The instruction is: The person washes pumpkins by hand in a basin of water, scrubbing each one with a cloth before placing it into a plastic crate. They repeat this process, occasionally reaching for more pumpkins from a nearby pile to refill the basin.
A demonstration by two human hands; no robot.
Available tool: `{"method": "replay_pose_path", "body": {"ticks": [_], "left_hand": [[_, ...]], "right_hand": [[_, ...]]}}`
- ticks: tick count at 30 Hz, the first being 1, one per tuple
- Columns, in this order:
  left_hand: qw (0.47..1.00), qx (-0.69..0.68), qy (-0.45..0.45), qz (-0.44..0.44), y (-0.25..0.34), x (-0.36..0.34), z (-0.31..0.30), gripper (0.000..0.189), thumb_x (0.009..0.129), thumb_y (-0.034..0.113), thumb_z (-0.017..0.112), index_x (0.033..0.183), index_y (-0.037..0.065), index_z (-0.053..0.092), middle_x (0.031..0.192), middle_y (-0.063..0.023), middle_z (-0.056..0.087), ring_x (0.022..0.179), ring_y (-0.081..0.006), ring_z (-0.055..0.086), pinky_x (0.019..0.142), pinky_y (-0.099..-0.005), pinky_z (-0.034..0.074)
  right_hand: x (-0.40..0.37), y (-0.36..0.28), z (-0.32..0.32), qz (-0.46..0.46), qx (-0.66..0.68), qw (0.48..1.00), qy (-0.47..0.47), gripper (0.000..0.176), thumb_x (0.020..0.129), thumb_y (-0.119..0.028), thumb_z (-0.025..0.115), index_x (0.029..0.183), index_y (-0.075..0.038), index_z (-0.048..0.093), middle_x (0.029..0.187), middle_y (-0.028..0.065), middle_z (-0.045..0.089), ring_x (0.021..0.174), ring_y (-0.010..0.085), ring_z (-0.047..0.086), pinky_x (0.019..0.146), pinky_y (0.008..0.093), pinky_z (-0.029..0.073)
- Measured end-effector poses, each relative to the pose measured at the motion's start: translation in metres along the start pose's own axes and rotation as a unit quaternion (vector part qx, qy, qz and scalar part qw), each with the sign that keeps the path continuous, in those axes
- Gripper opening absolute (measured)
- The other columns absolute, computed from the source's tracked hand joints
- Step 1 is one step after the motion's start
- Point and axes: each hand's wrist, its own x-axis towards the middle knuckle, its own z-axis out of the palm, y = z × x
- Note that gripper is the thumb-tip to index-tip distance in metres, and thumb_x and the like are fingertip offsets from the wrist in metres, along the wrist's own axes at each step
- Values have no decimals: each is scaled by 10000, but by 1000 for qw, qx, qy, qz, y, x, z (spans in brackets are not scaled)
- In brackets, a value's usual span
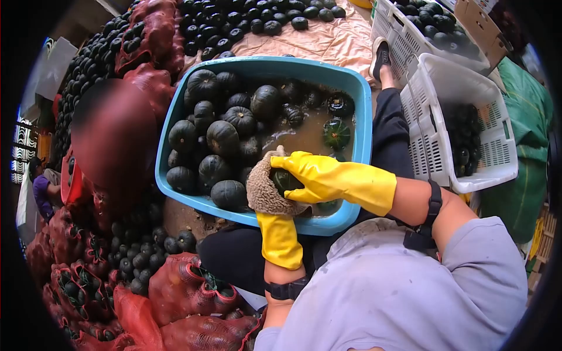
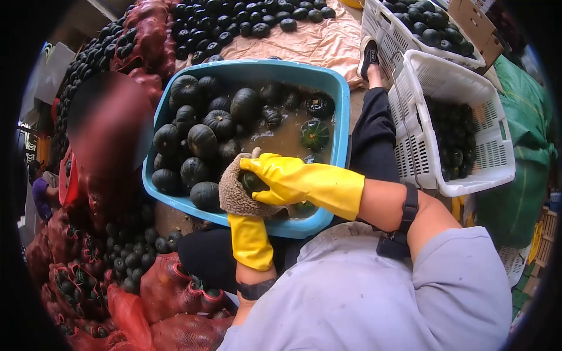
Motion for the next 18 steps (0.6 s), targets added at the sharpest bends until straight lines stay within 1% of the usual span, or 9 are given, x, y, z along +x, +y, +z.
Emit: {"method": "replay_pose_path", "body": {"ticks": [2, 3, 4, 6, 9, 12, 14, 16, 18], "left_hand": [[998, -63, -8, -31, -26, -3, -4, 605, 736, 323, 925, 1201, 25, 677, 1144, -166, 758, 1031, -309, 745, 949, -407, 597], [975, -198, 38, -88, -30, -6, 5, 507, 818, 261, 875, 1209, 16, 664, 1143, -141, 754, 1030, -267, 739, 959, -384, 598], [929, -331, 98, -131, -34, -9, 13, 408, 901, 198, 825, 1217, 6, 652, 1141, -117, 750, 1029, -224, 732, 968, -362, 599], [973, -182, 118, -83, -29, -9, 21, 243, 1001, 129, 667, 1215, 14, 657, 1117, -104, 747, 998, -230, 724, 940, -355, 587], [984, 154, 83, 23, 9, -9, 19, 255, 1058, 123, 546, 1252, 19, 675, 1214, -128, 733, 1116, -263, 714, 1034, -364, 542], [949, 292, 30, 116, 2, -7, 0, 278, 1054, 193, 578, 1206, -13, 684, 1184, -173, 749, 1100, -317, 718, 1049, -424, 551], [997, -35, 17, -63, -21, -7, 2, 245, 1015, 149, 633, 1211, 15, 692, 1135, -141, 752, 1028, -269, 730, 999, -377, 570], [866, -446, 34, -222, -26, -1, 0, 216, 978, 160, 695, 1145, 23, 696, 1127, -103, 748, 999, -201, 729, 958, -327, 585], [992, -63, 37, -107, -17, -4, 8, 310, 960, 220, 721, 1176, 5, 660, 1126, -140, 742, 1002, -270, 729, 962, -371, 581]], "right_hand": [[10, -33, -40, 192, 205, 944, -171, 594, 960, -402, 730, 1459, -142, 539, 1330, 200, 631, 1263, 384, 623, 1061, 446, 506], [11, 22, 8, -24, 238, 970, -42, 541, 1017, -429, 679, 1440, -124, 534, 1302, 142, 636, 1237, 269, 630, 1072, 377, 489], [18, 38, 47, 38, 306, 949, 67, 563, 1006, -461, 690, 1429, -117, 553, 1305, 152, 657, 1198, 267, 657, 1037, 381, 518], [20, 22, 81, 81, 482, 845, 217, 558, 979, -413, 756, 1412, -109, 577, 1342, 158, 657, 1195, 283, 666, 1043, 388, 528], [11, 31, 54, -19, 93, 973, 210, 615, 917, -255, 807, 1449, -100, 539, 1377, 235, 626, 1282, 424, 610, 1099, 470, 490], [1, -5, 6, 4, 47, 998, 39, 668, 931, -280, 785, 1503, -86, 500, 1416, 256, 597, 1337, 442, 567, 1146, 463, 452], [3, -6, -3, -3, 87, 996, -17, 661, 948, -319, 763, 1506, -79, 503, 1445, 259, 573, 1342, 436, 567, 1147, 470, 448], [6, 10, 15, -61, 71, 995, 21, 605, 996, -307, 717, 1517, -94, 494, 1470, 200, 552, 1314, 352, 592, 1118, 434, 478], [0, -5, 34, 171, 587, 789, 60, 545, 1034, -316, 698, 1507, -122, 509, 1469, 112, 553, 1318, 228, 570, 1095, 377, 494]]}}
